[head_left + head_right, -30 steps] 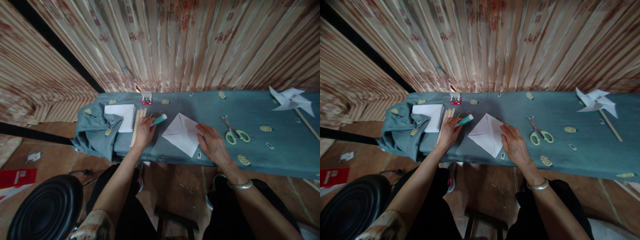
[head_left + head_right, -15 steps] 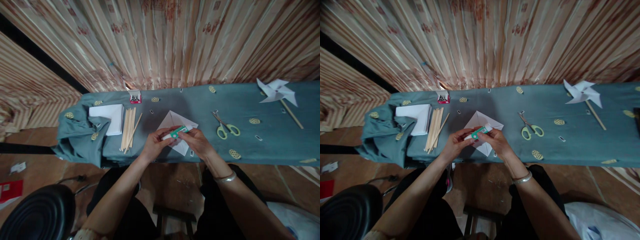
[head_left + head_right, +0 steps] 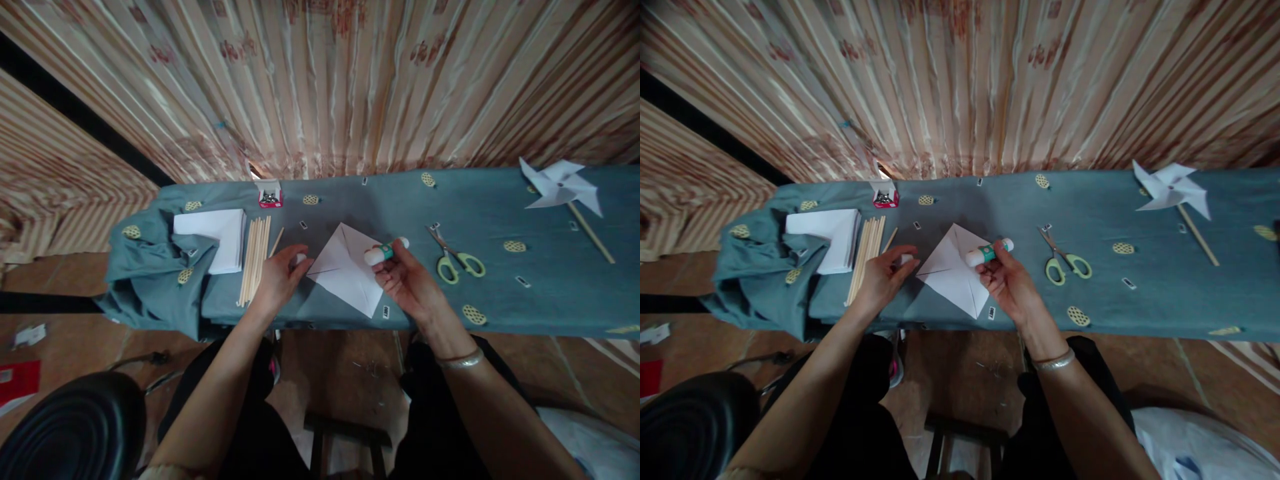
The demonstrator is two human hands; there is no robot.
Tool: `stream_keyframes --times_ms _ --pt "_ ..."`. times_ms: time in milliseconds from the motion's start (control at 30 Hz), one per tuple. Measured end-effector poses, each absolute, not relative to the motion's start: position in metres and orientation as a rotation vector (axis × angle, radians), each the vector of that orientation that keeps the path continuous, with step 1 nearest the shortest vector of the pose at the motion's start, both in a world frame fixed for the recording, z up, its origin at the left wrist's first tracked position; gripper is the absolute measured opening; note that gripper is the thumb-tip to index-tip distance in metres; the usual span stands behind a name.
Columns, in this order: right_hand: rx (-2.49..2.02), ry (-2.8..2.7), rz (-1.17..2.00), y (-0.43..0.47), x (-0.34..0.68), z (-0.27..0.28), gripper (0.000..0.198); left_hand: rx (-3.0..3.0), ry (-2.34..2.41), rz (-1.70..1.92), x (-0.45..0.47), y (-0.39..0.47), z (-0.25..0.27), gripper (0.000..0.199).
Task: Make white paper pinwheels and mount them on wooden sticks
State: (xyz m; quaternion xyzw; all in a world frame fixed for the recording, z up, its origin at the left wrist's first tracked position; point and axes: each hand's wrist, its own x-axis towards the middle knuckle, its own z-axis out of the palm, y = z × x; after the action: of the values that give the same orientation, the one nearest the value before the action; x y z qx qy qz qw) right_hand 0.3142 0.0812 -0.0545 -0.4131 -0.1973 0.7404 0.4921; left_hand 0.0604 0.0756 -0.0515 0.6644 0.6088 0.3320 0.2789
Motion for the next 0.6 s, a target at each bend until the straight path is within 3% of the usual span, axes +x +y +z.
stream_keyframes --times_ms 133,433,600 --pt "-1.037 -0.535 1.729 0.080 0.315 -0.056 0.026 2.020 1.723 0.771 0.050 0.088 -0.056 0.029" --pt "-1.269 -0.850 1.391 0.081 0.318 -0.057 0.025 2.170 1.736 0.815 0.051 0.083 -0.049 0.053" --pt "-1.322 -1.005 1.276 0.078 0.313 -0.060 0.025 2.455 1.462 0.852 0.080 0.062 -0.046 0.032"
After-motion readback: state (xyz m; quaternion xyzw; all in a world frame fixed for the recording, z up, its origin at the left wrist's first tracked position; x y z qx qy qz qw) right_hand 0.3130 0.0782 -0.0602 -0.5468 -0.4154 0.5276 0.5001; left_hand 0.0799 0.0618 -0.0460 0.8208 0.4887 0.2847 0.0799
